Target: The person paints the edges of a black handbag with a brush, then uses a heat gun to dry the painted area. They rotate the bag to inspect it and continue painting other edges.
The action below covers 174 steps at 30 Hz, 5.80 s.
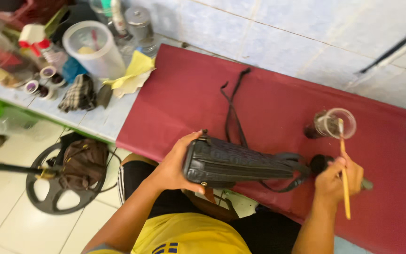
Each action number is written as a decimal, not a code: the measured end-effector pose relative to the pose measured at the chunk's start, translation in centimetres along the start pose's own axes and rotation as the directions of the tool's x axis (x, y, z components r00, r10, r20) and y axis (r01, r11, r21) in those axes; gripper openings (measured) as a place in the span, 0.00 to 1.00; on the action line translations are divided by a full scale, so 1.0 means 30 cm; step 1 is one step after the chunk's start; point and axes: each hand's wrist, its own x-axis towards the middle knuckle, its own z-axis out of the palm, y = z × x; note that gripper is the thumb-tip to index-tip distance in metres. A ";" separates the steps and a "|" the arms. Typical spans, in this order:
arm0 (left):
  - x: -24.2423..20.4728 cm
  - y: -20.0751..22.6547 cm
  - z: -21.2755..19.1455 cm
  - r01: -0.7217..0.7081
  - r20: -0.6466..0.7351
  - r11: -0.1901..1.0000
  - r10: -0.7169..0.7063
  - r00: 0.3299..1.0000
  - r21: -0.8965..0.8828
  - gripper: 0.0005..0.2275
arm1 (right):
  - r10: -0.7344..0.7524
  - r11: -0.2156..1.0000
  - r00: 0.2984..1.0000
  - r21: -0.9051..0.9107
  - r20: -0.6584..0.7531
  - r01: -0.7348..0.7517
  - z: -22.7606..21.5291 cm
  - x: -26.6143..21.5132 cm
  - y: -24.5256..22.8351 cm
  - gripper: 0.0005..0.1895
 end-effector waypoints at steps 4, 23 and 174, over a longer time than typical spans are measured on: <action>-0.002 -0.022 0.022 0.028 0.040 0.997 -0.031 0.999 0.067 0.59 | -0.006 0.998 1.000 0.069 -0.029 0.008 -0.015 -0.026 0.027 0.14; -0.002 -0.002 0.052 -0.111 0.048 0.989 0.107 0.993 0.093 0.58 | -0.025 0.660 0.966 0.730 0.256 -0.176 -0.424 0.250 -0.413 0.20; -0.039 0.001 0.017 -0.163 0.114 0.973 0.146 0.983 0.162 0.58 | 0.210 0.586 0.795 0.577 0.569 -0.568 -0.503 0.118 0.020 0.12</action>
